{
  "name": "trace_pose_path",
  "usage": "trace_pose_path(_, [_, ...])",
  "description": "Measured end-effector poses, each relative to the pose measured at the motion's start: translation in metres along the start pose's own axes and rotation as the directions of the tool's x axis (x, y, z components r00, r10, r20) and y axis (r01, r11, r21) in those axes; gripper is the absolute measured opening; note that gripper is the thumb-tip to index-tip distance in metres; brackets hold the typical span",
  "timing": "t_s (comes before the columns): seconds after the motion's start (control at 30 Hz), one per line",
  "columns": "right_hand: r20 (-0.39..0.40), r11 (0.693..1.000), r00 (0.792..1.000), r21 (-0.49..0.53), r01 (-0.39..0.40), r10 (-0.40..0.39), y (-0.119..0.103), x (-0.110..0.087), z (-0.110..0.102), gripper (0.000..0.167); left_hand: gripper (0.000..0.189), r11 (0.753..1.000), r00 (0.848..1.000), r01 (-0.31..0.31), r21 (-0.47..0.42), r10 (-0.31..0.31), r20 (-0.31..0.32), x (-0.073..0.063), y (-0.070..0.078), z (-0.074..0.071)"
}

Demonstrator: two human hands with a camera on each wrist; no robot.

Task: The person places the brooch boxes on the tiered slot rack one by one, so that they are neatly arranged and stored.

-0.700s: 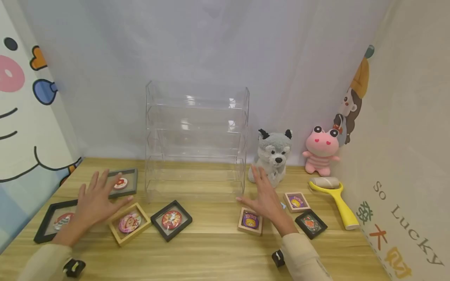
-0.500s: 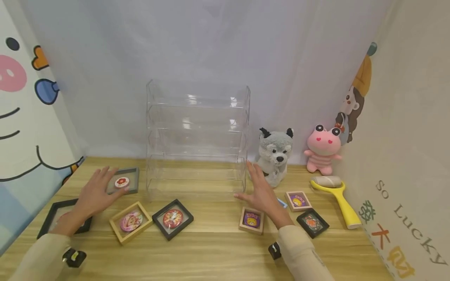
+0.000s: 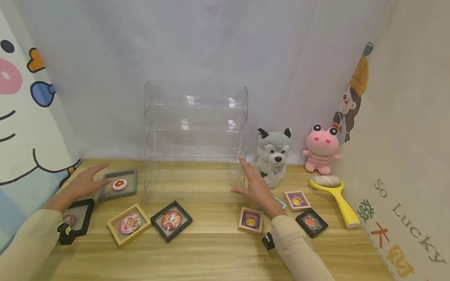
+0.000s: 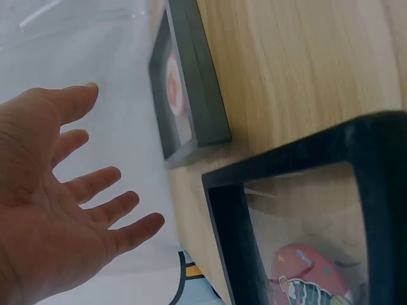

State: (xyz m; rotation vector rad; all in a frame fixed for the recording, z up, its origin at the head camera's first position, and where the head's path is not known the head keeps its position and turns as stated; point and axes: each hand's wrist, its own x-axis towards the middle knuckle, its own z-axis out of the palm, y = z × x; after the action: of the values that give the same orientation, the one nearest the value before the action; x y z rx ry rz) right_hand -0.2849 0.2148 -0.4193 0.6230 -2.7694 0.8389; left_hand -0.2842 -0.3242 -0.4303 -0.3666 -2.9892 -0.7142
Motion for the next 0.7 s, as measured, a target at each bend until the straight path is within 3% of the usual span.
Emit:
trace_pose_path(0.23, [-0.033,0.998,0.999,0.063,-0.002,0.004,-0.004,0.007,-0.004,0.110,0.057,0.997,0.995,0.060,0.047,-0.063,0.073,0.008,-0.018,0.005])
trace_pose_path(0.37, [-0.010,0.996,0.999,0.087,-0.035,0.036,-0.003,0.008,-0.006,0.111,0.056,0.994,0.992,0.081,0.072,-0.088,0.090,0.014,-0.027,0.010])
trace_pose_path(0.57, [0.011,0.991,0.997,0.107,-0.077,0.076,-0.002,0.009,-0.004,0.111,0.064,0.995,0.994,0.077,0.066,-0.082,0.076,0.019,-0.030,0.017])
trace_pose_path(0.7, [0.018,0.990,0.996,0.109,-0.084,0.082,0.000,0.009,-0.001,0.109,0.065,0.991,0.987,0.117,0.071,-0.124,0.104,0.022,-0.029,0.019])
